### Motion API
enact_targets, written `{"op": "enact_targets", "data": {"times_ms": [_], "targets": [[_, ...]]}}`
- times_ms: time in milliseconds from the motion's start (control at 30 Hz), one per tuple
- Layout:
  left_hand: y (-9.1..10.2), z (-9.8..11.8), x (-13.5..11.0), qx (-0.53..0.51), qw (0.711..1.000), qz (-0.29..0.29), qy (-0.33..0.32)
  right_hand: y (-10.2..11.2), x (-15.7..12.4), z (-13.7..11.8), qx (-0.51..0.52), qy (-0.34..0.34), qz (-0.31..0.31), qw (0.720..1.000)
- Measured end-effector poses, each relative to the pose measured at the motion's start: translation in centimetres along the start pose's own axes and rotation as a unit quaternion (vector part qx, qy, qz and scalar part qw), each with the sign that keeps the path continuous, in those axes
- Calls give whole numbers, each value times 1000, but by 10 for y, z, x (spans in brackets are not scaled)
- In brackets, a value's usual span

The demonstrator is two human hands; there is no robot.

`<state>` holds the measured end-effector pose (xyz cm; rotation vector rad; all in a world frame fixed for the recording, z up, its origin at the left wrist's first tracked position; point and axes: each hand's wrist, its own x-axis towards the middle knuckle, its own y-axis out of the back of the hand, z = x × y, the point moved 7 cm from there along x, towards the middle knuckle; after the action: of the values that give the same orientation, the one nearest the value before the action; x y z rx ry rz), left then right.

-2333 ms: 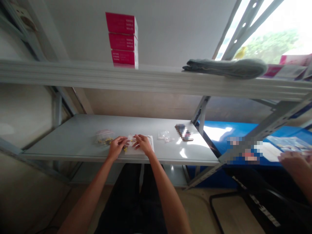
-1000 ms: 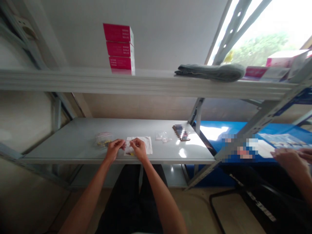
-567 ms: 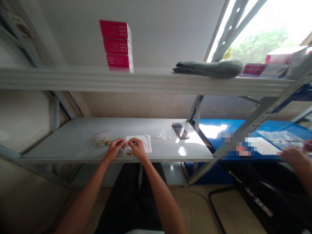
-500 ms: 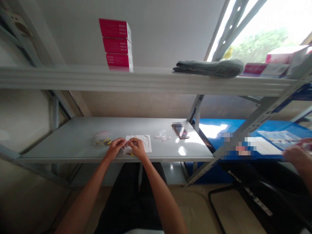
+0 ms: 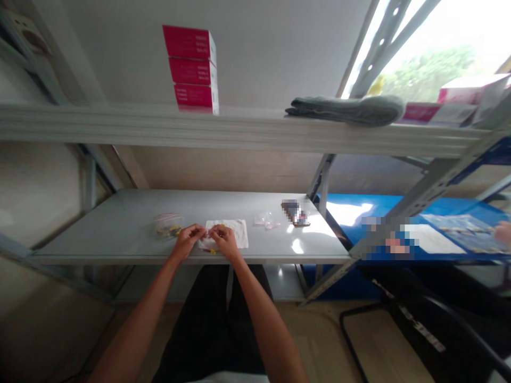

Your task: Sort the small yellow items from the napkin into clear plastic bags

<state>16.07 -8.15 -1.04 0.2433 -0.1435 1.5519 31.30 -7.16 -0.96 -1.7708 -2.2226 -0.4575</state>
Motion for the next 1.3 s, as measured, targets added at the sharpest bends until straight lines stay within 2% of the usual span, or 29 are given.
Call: {"op": "enact_targets", "data": {"times_ms": [167, 367, 633, 767, 933, 1067, 1167, 1300], "targets": [[7, -1, 1, -14, 999, 46, -8, 4, -2, -7, -25, 2, 20, 999], [2, -6, 2, -10, 1000, 7, 8, 4, -4, -7, -23, -11, 9, 1000], [3, -8, 1, 6, 1000, 7, 7, -1, -3, -8, -64, 7, -5, 998], [1, -14, 2, 23, 1000, -4, 20, 3, -7, -12, -72, -2, 12, 997], [2, -10, 0, 27, 1000, 6, 15, 1, -7, -3, -81, 0, 17, 997], [4, -5, -1, -7, 999, 20, 50, -3, -5, -1, -79, 6, 10, 997], [19, -2, 2, 3, 997, 54, 53, 1, -8, -7, -76, 4, 39, 996], [73, 1, 13, 85, 985, 148, 32, 26, -13, -14, -112, -12, 116, 987]]}}
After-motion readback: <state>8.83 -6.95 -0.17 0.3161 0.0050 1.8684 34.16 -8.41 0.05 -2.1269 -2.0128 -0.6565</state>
